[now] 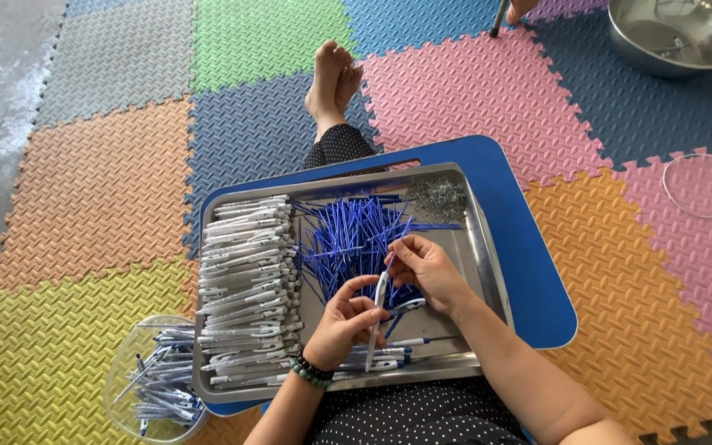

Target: Assembling pens by manually inserting ink refills into plastic pen barrels.

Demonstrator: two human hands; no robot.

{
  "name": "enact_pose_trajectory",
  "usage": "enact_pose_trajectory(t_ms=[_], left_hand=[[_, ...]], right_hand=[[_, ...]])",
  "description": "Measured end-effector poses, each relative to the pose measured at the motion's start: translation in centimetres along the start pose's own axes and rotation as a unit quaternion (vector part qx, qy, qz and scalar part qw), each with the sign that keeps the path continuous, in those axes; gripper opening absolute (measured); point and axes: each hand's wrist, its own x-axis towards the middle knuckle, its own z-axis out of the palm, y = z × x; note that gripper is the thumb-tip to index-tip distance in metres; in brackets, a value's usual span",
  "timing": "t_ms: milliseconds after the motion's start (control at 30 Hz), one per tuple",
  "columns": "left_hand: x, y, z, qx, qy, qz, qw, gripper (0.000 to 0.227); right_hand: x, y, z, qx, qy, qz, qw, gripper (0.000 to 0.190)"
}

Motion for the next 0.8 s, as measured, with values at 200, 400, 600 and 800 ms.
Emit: enact_pose_trajectory(t_ms=[200,400,600,800], left_hand=[[0.2,-0.1,-0.1,-0.01,0.002,0.003,1.0,0.071],[0.4,-1.0,-0.9,0.008,0.029,0.026,0.999,0.07],[0.3,-0.4,-0.2,0.033,0.021,0.042,0.998,0.076],[0.2,-0.3,-0.1,0.03,-0.004,0.108,0.994,0.085]], right_hand=[[0.6,-2.1,-1.0,0.013,0.083,-0.006,0.996,0.022],[2.1,-5.3,-5.0,-0.155,0.186,-0.219,0.945,0.009],[3.4,-4.2,-8.8,-0.247,0.229,-0.318,0.886,0.007],[4.1,-3.3,-9.4,-0.198,0.232,-0.316,0.899,0.005]])
